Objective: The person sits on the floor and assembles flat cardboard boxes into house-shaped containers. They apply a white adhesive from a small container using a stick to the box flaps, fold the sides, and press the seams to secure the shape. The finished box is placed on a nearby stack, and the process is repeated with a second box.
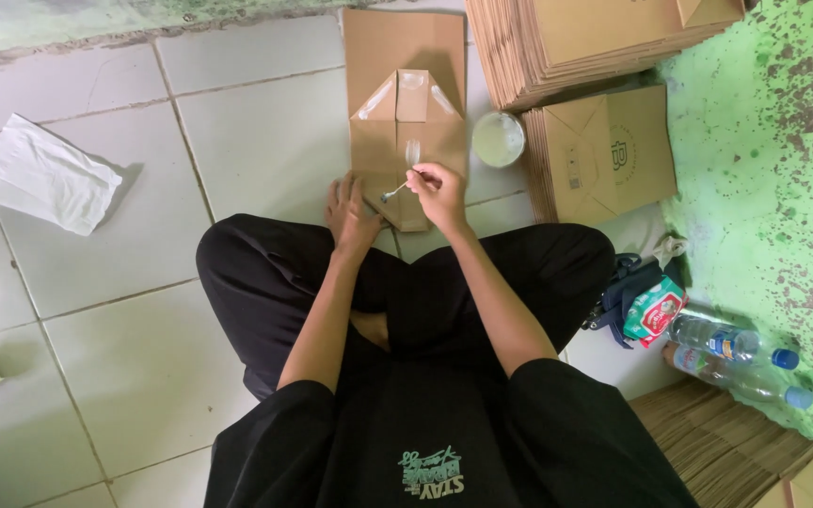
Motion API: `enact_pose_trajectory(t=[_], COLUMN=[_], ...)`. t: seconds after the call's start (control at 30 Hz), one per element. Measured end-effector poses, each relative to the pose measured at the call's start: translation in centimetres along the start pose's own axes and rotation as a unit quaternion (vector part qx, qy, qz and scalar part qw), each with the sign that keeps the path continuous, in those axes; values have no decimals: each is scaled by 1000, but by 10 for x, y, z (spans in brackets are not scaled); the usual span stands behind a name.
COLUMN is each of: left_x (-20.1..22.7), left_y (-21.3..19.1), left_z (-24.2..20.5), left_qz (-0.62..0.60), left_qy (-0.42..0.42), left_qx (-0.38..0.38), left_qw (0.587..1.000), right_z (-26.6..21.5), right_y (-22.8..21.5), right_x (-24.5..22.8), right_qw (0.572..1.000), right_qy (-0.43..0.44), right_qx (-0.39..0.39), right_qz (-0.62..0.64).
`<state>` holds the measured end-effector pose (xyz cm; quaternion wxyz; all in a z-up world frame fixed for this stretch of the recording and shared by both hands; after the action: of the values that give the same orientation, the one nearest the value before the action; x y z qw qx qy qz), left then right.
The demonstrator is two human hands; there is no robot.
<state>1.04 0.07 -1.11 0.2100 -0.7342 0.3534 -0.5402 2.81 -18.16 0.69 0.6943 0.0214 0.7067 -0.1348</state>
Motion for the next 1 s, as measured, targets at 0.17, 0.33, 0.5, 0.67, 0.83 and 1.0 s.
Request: enact_pose_trajectory(t=[0.17,0.33,0.5,0.67,0.83,1.0], left_x=[-2,-4,-2,-5,-5,-8], left_y=[1,2,2,6,5,8], left_z=[1,1,1,2,3,4], left_qz=[-4,-14,-5,2,1,4], left_qy=[5,3,7,15,14,12], left_qx=[-1,-5,1,2,6,10], left_qw=[1000,1000,1000,1000,1000,1000], right_z=[1,-2,-6,-10,-16,-20], right_y=[19,18,8,-2,-12,-34], right_x=[9,10,3,6,-7,-10], right_qw=[1000,999,999,998,997,992], right_qy=[-1,0,4,10,23,26], right_qx=[0,-3,-7,-19,-26,-19], right_qz=[-17,-32,-46,-58,-74,-122])
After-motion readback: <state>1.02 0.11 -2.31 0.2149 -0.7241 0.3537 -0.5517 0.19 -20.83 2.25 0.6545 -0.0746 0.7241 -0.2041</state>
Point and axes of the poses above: each hand's wrist, its own z-axis towards the middle knuckle, its own y-axis out of the palm, x = y × z, the point moved 1 cm from there along z, towards the middle knuckle, and after that the axes turned 1 degree about -z, right-handed, at the moved point
